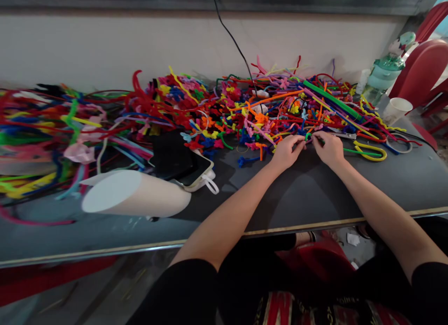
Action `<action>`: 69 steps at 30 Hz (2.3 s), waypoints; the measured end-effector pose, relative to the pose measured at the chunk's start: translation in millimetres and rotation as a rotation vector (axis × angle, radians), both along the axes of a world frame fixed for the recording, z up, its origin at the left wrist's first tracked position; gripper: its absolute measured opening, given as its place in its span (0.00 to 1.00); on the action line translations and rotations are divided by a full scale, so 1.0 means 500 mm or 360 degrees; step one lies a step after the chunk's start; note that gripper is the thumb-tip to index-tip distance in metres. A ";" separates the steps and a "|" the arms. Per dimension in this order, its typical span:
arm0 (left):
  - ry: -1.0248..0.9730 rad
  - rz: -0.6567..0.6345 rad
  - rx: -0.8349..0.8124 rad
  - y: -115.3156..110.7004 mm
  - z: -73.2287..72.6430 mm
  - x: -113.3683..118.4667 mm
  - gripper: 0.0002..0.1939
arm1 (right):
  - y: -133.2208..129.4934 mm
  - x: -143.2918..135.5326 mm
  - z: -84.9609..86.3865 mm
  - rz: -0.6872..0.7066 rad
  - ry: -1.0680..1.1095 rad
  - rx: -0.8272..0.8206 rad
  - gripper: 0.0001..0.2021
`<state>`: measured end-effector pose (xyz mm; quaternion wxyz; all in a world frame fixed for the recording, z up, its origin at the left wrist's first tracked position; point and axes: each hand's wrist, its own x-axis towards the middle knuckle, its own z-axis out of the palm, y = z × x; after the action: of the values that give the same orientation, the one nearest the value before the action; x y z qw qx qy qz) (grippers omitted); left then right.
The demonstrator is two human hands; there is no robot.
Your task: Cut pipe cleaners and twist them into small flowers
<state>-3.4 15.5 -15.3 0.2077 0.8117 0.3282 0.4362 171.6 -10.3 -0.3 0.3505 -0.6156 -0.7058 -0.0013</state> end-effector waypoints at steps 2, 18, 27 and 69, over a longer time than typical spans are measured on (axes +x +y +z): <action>0.0004 0.0046 0.0068 0.002 -0.005 0.000 0.12 | 0.000 -0.003 -0.003 0.0091 0.0013 0.0000 0.11; 0.0158 0.0238 0.0569 0.009 -0.016 -0.010 0.17 | 0.003 -0.016 -0.012 0.0614 0.0916 -0.0188 0.12; -0.0127 0.0139 0.0826 0.001 0.006 -0.011 0.10 | 0.012 -0.008 0.005 0.0762 0.1528 -0.0750 0.17; 0.0531 -0.0035 0.0681 0.022 0.013 -0.043 0.15 | 0.020 0.015 -0.006 0.0683 0.0771 -0.0622 0.14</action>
<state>-25.1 26.4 -9.0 -0.0207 0.9013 0.2492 0.3537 179.1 -0.2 -3.6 0.3755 -0.4915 -0.7023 0.3524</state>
